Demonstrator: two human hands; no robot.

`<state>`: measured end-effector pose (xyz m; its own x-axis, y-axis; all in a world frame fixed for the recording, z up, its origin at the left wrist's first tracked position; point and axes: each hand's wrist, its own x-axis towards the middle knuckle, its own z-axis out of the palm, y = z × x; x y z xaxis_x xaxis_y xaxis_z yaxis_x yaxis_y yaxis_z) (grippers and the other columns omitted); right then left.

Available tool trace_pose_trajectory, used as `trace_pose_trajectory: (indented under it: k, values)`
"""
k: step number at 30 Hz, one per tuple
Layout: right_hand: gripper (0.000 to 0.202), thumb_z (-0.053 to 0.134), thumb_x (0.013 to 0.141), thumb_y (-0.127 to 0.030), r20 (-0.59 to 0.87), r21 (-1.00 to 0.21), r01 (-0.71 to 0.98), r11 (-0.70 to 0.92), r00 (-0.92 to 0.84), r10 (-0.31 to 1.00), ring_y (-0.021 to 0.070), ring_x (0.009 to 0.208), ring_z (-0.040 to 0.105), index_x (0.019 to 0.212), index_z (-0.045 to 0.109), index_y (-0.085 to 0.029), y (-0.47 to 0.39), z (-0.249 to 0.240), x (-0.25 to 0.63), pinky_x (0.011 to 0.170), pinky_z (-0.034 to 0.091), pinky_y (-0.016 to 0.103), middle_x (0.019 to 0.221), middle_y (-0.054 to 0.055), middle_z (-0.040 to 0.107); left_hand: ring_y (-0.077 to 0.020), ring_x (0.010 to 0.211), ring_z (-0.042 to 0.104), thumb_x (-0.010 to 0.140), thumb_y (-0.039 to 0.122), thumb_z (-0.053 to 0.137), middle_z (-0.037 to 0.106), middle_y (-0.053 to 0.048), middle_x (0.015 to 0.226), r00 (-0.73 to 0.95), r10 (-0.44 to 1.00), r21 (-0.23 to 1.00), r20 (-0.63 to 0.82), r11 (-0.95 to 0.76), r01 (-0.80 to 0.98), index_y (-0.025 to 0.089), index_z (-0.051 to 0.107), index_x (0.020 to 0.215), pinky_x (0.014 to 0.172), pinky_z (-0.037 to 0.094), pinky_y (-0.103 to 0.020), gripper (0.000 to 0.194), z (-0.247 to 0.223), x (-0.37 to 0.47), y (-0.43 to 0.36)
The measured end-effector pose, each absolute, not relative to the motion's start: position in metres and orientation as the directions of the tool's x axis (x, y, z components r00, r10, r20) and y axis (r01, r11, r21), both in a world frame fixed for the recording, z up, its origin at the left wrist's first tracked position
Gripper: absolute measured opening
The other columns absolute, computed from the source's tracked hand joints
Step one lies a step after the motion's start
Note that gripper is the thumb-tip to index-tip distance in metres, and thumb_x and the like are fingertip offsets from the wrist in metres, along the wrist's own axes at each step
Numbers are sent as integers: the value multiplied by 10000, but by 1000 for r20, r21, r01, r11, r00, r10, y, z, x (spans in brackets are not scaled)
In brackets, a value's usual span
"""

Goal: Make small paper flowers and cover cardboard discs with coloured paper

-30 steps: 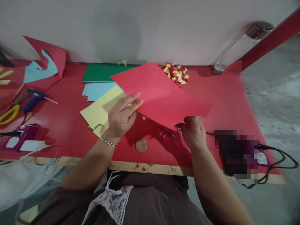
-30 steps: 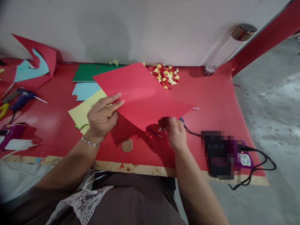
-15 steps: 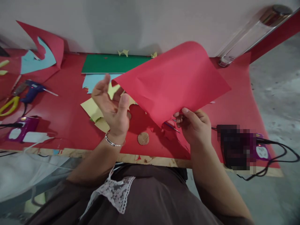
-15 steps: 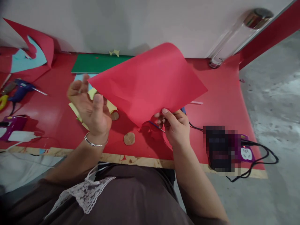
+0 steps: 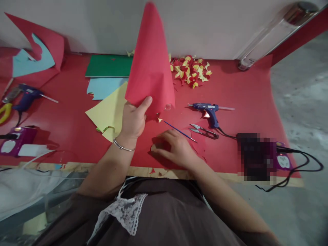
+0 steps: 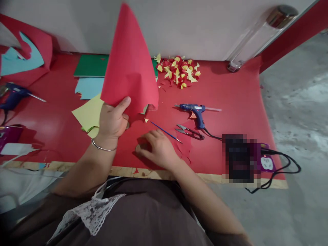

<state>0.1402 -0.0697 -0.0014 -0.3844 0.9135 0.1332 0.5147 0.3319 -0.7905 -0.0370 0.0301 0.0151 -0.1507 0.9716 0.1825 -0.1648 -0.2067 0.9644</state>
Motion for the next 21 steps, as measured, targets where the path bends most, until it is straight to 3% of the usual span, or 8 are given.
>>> trace_pose_trajectory:
  k: [2, 4, 8, 12, 16, 21]
  values:
    - [322, 877, 908, -342, 148, -661, 602, 448, -480, 864, 310, 1097, 688, 1188, 766, -229, -77, -6, 136, 977, 580, 498, 1174, 132, 764, -338, 1376, 699, 782, 563, 934, 817, -68, 1237, -87, 982, 954, 165, -181, -237, 260, 774, 1232, 1153, 609, -473, 566, 9, -37, 33]
    - [323, 851, 934, -329, 127, -607, 640, 470, -506, 853, 318, 1106, 673, 1224, 743, -237, -81, -11, 134, 973, 580, 507, 1198, 141, 749, -356, 1371, 699, 743, 546, 960, 819, -82, 1231, -60, 993, 957, 99, -112, -267, 257, 764, 1261, 1098, 637, -469, 624, 2, -40, 35]
    - [234, 808, 968, -332, 114, -587, 671, 453, -485, 867, 308, 1000, 657, 1149, 717, -215, -86, -16, 135, 918, 572, 482, 1099, 125, 755, -373, 1286, 738, 724, 483, 969, 821, -99, 1230, -123, 992, 956, -12, -24, -293, 232, 783, 1192, 953, 686, -450, 563, -7, -49, 36]
    - [223, 723, 1035, -355, 229, -566, 680, 465, -412, 882, 310, 1023, 674, 1199, 704, -204, -94, -12, 142, 918, 566, 466, 1129, 140, 763, -368, 1218, 763, 763, 477, 932, 833, -94, 1173, -160, 987, 966, -15, -27, -255, 229, 786, 1178, 942, 691, -478, 505, -9, -55, 37]
    - [151, 632, 1077, -285, 335, -542, 750, 380, -222, 916, 287, 1024, 696, 1197, 709, -237, -105, -7, 176, 930, 563, 456, 1102, 114, 774, -357, 1282, 740, 770, 403, 903, 808, -81, 1287, -146, 986, 979, 78, -103, -174, 255, 747, 1269, 1102, 629, -545, 544, -14, -59, 40]
    - [168, 635, 1057, -295, 395, -365, 917, 160, -3, 919, 325, 1099, 686, 1180, 733, -236, -108, -9, 243, 999, 533, 502, 1125, 122, 781, -319, 1354, 696, 801, 375, 862, 753, -25, 1408, -260, 928, 961, 268, -277, 5, 303, 664, 1360, 1222, 528, -549, 598, -34, -82, 57]
